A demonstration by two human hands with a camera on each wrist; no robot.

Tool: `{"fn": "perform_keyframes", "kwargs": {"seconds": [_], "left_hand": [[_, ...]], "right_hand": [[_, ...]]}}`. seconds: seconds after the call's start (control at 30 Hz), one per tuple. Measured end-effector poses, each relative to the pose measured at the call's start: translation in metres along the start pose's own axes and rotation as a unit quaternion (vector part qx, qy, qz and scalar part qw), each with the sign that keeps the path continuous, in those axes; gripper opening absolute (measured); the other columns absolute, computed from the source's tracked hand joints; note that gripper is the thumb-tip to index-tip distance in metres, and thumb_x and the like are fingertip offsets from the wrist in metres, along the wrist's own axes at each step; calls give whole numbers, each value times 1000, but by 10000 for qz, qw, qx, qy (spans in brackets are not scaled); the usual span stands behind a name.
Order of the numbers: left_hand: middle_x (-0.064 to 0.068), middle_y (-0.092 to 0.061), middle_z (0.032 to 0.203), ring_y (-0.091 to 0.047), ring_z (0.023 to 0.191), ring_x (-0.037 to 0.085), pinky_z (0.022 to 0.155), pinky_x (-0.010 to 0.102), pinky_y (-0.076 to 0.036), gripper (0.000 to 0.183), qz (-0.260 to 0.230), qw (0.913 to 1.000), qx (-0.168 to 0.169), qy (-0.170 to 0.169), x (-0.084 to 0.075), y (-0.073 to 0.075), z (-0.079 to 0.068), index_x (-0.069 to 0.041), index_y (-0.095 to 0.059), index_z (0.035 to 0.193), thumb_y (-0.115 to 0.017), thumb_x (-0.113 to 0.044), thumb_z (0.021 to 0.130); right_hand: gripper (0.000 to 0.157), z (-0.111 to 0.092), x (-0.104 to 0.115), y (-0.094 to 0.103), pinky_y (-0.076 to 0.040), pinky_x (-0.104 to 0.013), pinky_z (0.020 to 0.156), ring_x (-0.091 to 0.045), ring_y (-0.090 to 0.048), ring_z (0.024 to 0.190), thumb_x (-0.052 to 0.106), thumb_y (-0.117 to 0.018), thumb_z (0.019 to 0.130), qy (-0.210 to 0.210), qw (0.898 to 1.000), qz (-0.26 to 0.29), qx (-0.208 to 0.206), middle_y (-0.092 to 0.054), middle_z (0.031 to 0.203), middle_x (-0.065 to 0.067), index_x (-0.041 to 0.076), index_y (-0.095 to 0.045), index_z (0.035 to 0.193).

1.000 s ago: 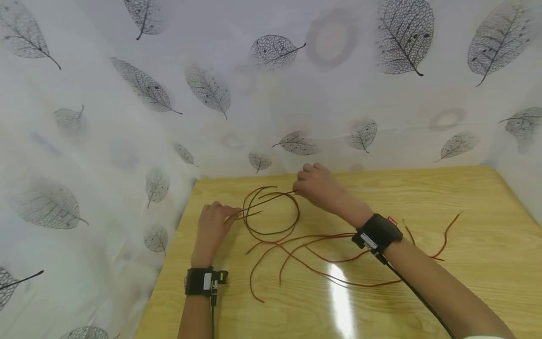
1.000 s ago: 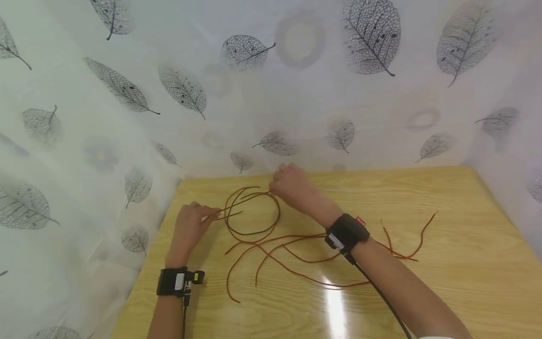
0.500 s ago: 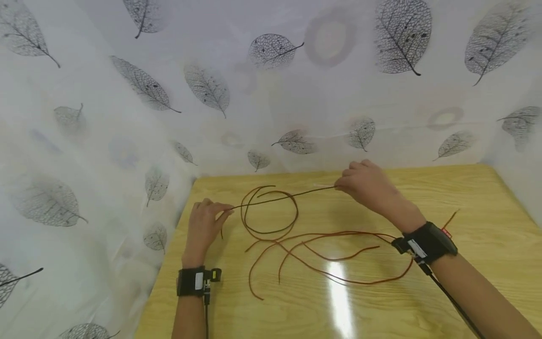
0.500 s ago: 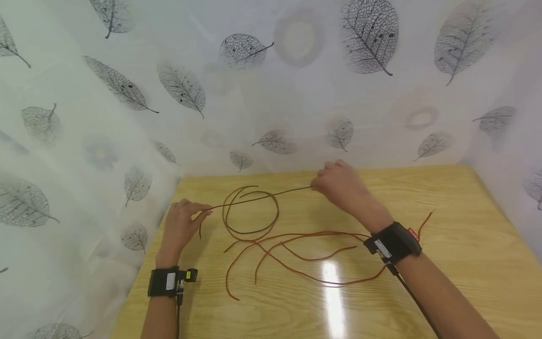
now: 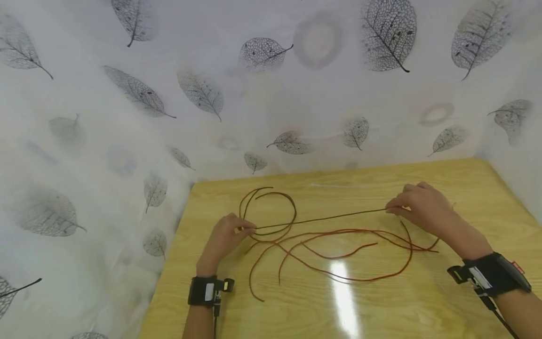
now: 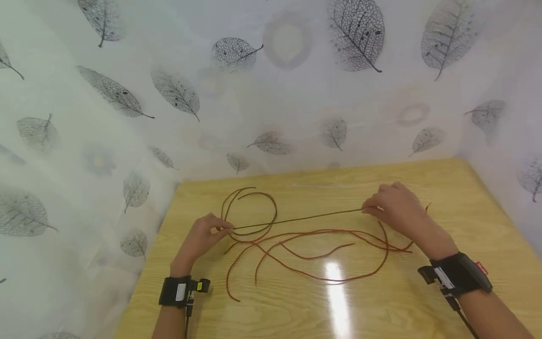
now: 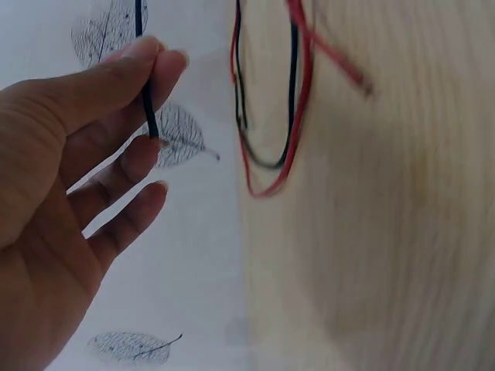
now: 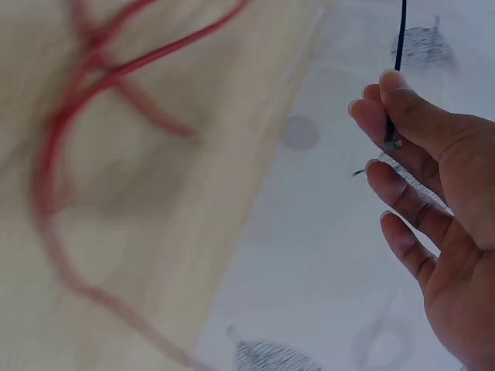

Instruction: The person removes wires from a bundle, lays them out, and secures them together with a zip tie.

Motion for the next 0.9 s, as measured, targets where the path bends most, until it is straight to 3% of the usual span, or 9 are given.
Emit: {"fn": "perform_keyframes", "kwargs": {"seconds": [0.17,0.23,0.33,0.5,0.73,0.9], "left_hand": [[-17,-70,80,-56,73,3,67,28,-50,7,31,9988,454,182,-10,-26,-3,-26,-81,88,-78,-26,82],[-17,-70,79,-57,72,2,82,32,-52,6,33,9981,586,177,-14,-31,-2,-27,-81,87,-78,-27,82],[-17,-72,80,-59,71,1,101,39,-45,6,-166,9967,743,276,-16,-35,-2,-25,-81,87,-78,-28,82],[-18,-73,81,-59,70,1,93,39,-49,7,-209,9944,989,292,-19,-43,-3,-24,-81,88,-78,-27,82],[-14,-74,81,-60,70,5,73,33,-51,7,67,9957,923,87,-26,-43,-2,-23,-82,88,-78,-25,82],[-15,-74,85,-64,78,4,75,28,-53,8,132,9953,960,93,-29,-45,1,-25,-81,89,-79,-27,81]], "right_hand": [[16,-30,-11,-7,-45,-40,67,-11,-52,61,20,-85,68,-287,9991,71,306,-62,69,11,23,-80,83],[16,-37,-14,-9,-47,-41,65,-13,-54,61,19,-84,68,-330,9982,55,498,-63,69,10,22,-81,83],[15,-45,-18,-12,-48,-41,62,-15,-56,62,18,-84,68,-428,9960,44,789,-65,70,10,22,-81,82],[15,-55,-25,-19,-43,-35,58,-11,-53,61,19,-85,68,-632,9927,46,1025,-63,69,12,26,-80,80],[14,-61,-26,-34,-47,-33,59,-12,-56,66,19,-83,72,-791,9886,399,1216,-65,75,11,23,-80,85],[13,-60,-23,-34,-50,-35,57,-15,-58,68,19,-84,71,-787,9891,480,1145,-69,76,9,24,-78,81]]}}
Point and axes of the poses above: each hand's wrist, its own z-axis towards the middle knuckle, its own y-axis out of the back of the hand, x = y × z, the point moved 8 cm from there along z, towards the middle knuckle
